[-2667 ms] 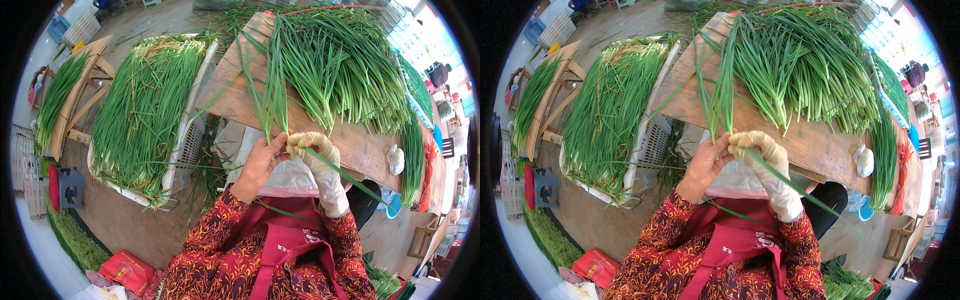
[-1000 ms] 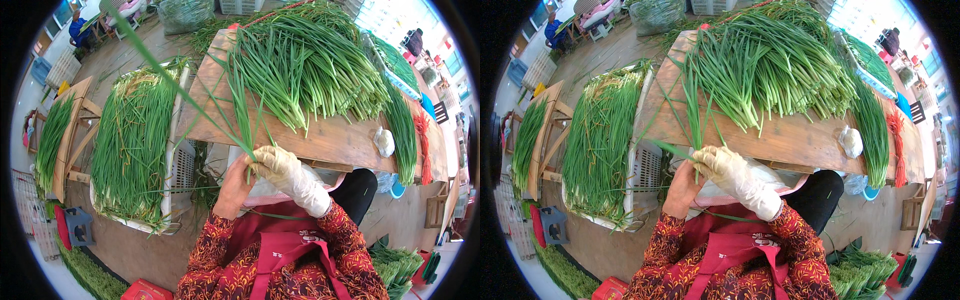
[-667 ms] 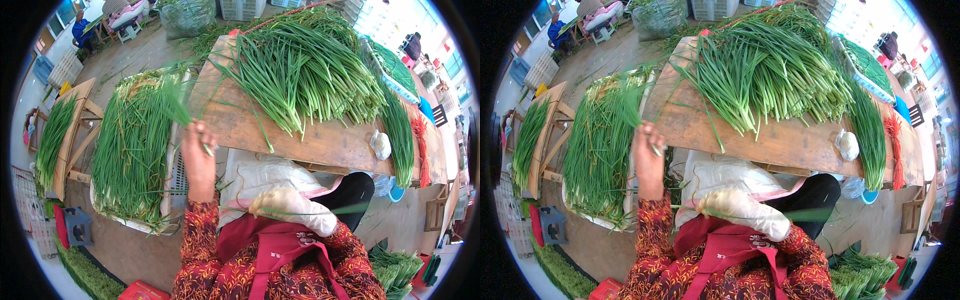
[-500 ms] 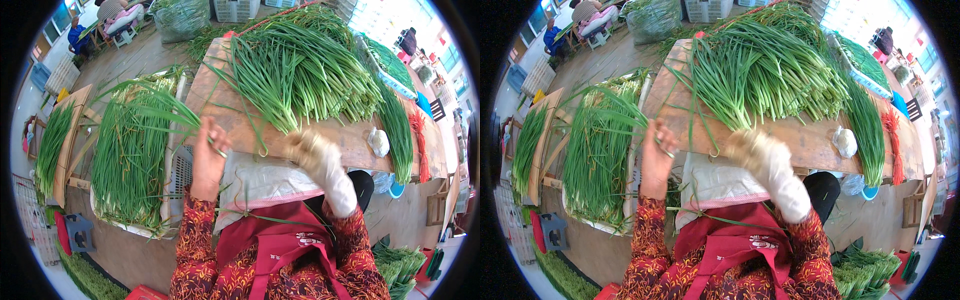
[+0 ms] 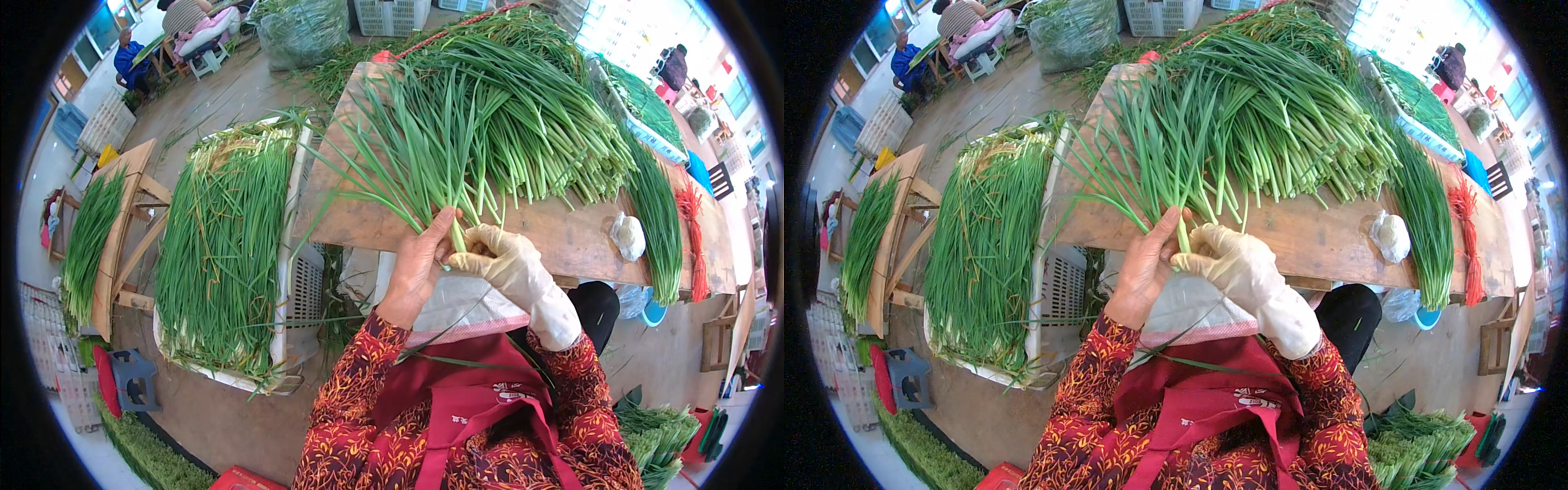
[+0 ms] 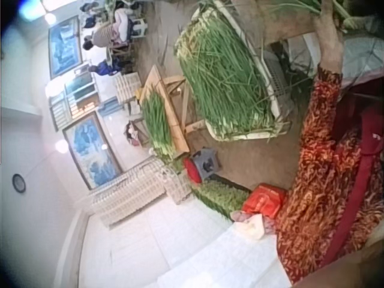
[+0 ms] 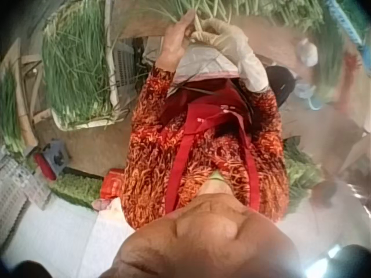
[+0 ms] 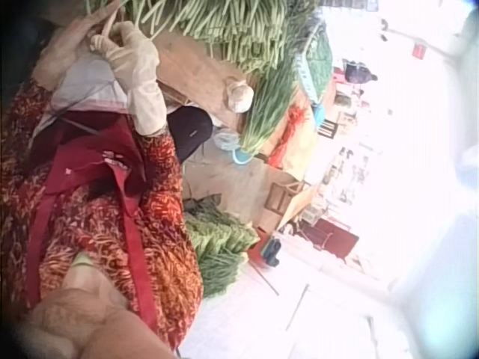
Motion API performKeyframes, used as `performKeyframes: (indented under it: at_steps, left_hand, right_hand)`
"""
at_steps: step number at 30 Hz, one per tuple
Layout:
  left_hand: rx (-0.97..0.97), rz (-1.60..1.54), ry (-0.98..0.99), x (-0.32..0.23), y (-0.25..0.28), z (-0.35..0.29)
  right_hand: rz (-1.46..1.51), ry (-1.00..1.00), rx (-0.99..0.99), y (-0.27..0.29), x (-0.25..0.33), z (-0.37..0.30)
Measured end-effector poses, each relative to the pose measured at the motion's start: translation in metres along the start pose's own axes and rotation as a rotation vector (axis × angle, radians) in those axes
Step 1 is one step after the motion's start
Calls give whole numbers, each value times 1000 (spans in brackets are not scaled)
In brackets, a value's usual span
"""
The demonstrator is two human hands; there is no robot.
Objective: The person sorts chives by stripping damaged leaves from individual stalks by hand and arranging them into bunches on a wooden table.
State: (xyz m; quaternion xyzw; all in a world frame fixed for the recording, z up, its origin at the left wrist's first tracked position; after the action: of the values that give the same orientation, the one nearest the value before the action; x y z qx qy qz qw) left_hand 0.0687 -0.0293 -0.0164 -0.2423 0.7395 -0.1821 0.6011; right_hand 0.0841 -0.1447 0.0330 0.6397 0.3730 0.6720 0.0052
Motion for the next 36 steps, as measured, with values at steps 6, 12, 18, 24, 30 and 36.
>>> performKeyframes:
  at_steps: [6, 12, 18, 24, 30, 36]
  left_hand:
    - [22, 4, -48, -2, -1, -12]
    - [-48, -100, -58, -5, 13, -12]
    - [-52, -263, -55, -2, 41, -12]
    - [-10, -187, -91, 0, 43, -17]
    - [-49, -65, -38, -7, 35, -23]
    - [-92, 87, -53, -2, 39, -23]
  right_hand:
    - [601, 37, -155, -3, -1, 41]
    - [730, 105, -172, -8, 3, 22]
    - [1099, 197, 22, -4, 23, -24]
    - [591, -268, 117, -25, -3, 15]
    - [559, -153, 144, -45, -21, 25]
    - [226, -123, 68, -40, -15, 19]
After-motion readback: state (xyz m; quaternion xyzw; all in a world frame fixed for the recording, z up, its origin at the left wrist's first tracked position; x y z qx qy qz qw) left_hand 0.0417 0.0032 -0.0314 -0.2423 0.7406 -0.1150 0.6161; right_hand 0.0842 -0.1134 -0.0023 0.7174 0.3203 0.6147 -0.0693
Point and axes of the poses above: each hand's wrist, its own z-axis towards the middle knuckle, its own y-axis out of the back of the hand, x = y × z, the point moved 4 cm from there along z, towards the middle knuckle, and after that the axes turned 11 degrees about z, right-handed, at the moved point
